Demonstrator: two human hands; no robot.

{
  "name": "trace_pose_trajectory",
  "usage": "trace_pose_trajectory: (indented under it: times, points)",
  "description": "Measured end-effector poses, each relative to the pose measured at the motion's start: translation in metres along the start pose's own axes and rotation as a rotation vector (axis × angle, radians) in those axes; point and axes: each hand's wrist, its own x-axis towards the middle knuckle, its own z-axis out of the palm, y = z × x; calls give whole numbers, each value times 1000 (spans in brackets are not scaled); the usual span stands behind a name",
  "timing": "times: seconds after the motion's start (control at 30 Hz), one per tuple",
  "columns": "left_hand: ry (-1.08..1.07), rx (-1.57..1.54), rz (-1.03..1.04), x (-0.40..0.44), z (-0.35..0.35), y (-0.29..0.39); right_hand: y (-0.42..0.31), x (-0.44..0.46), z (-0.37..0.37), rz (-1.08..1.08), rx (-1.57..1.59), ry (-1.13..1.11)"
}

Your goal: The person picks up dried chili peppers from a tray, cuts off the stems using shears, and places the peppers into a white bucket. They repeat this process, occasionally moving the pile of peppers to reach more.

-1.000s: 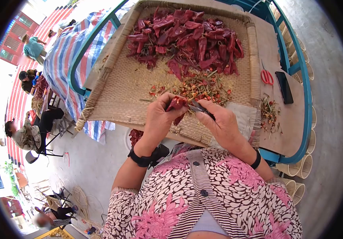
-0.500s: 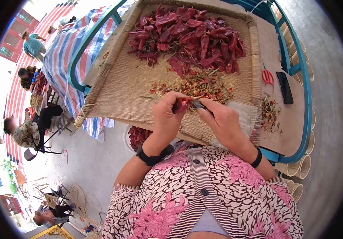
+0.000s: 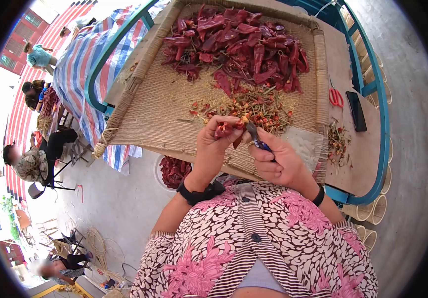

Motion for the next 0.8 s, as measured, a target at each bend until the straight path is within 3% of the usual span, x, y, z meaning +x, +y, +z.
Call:
trace_pose_trajectory:
  times: [0.07, 0.1, 0.23, 0.37, 0.47, 0.53, 0.63, 0.73, 0.8]
  points:
    - [-2, -84, 8, 1, 3, 2, 3, 3, 0, -50, 152, -136]
    - [1, 17, -7, -1, 2, 1, 5, 4, 1, -74, 227, -203]
    - [7, 352, -117, -11, -15, 2, -16, -4, 5, -332, -100, -25]
    - [53, 534, -133, 2, -26, 32, -20, 5, -11, -58, 272, 212]
    - [72, 745, -127, 28, -52, 57, -24, 9, -41, 119, 443, 54]
    - [57, 1061, -135, 56, -76, 69, -26, 10, -31, 109, 509, 158]
    - [148, 1538, 81, 101, -102, 72, -24, 11, -40, 102, 496, 168]
    - [165, 1605, 82, 144, -126, 66, -21, 10, -31, 7, 285, 226]
    - [112, 1588, 134, 172, -142, 54, -22, 9, -38, 51, 325, 160]
